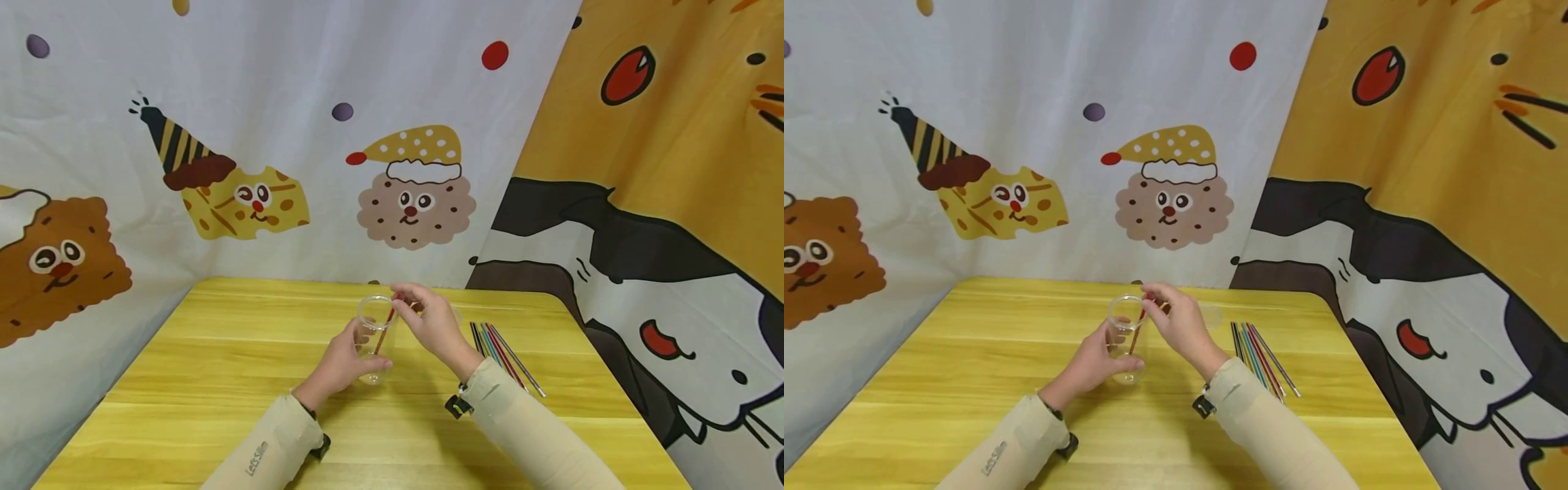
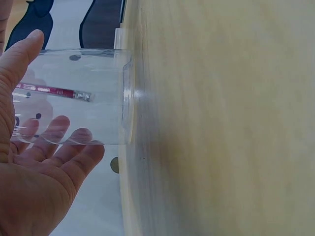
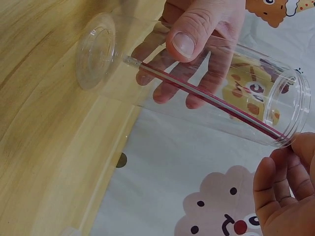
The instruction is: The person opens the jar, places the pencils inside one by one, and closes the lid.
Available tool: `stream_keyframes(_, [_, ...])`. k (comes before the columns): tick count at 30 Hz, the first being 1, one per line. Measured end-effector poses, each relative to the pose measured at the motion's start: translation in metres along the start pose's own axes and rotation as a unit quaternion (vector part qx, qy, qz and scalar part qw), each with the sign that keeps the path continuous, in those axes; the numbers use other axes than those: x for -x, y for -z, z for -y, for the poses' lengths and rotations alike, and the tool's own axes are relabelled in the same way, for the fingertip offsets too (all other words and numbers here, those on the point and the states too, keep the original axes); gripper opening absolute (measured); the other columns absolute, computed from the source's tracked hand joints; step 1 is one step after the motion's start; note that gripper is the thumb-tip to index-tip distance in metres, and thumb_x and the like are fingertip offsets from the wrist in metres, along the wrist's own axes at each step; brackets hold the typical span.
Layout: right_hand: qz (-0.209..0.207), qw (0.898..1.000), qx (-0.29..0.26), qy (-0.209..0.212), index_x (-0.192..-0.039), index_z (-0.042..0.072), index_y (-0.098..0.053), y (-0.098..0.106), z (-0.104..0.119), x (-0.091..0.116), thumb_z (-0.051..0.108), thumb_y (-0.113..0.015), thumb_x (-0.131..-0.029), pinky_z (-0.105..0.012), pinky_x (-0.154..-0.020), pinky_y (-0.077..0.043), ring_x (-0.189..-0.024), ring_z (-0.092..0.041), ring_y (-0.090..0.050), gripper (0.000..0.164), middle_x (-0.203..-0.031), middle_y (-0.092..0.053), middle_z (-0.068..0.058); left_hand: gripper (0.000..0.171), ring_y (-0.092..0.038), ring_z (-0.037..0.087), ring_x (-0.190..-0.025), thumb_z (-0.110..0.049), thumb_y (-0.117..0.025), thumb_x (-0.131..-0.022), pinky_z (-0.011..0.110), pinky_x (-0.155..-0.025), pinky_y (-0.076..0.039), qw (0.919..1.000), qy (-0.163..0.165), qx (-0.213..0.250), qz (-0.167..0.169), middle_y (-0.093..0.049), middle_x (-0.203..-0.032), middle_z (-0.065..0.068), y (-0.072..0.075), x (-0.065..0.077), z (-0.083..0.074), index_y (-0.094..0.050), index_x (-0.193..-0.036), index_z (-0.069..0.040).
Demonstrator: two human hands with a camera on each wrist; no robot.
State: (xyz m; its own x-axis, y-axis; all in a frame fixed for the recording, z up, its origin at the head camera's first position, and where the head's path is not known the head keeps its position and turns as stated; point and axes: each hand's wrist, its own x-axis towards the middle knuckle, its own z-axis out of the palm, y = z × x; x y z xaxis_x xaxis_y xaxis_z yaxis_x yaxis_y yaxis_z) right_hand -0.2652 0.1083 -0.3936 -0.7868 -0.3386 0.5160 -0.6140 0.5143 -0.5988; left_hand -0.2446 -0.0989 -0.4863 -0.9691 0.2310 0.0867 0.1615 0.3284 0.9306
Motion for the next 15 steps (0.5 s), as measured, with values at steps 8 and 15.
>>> stream_keyframes(8, [-0.001,1.000,0.008,-0.003,-0.130,0.012,-0.074,-0.0008,-0.0001,0.0001,0.016,-0.071,-0.105,-0.027,-0.080,-0.062,-0.090,-0.013,-0.072,0.025,-0.108,-0.079,-0.002,0.080,-0.059,0.045,-0.138,-0.029,-0.095,-0.085,0.061,-0.112,-0.053,1.0000,-0.002,0.001,0.001,-0.061,-0.150,0.016,0.0002,0.0007,0.0002,-0.049,-0.150,-0.019])
stream_keyframes(15, [-0.004,1.000,0.006,-0.003,-0.124,0.014,-0.077,-0.0002,-0.0009,0.0004,0.018,-0.072,-0.104,-0.029,-0.081,-0.064,-0.090,-0.013,-0.073,0.021,-0.104,-0.079,-0.001,0.079,-0.062,0.038,-0.136,-0.029,-0.095,-0.084,0.060,-0.111,-0.053,0.9999,-0.001,-0.014,-0.007,-0.066,-0.146,0.009,-0.0002,-0.0001,0.0002,-0.050,-0.149,-0.021])
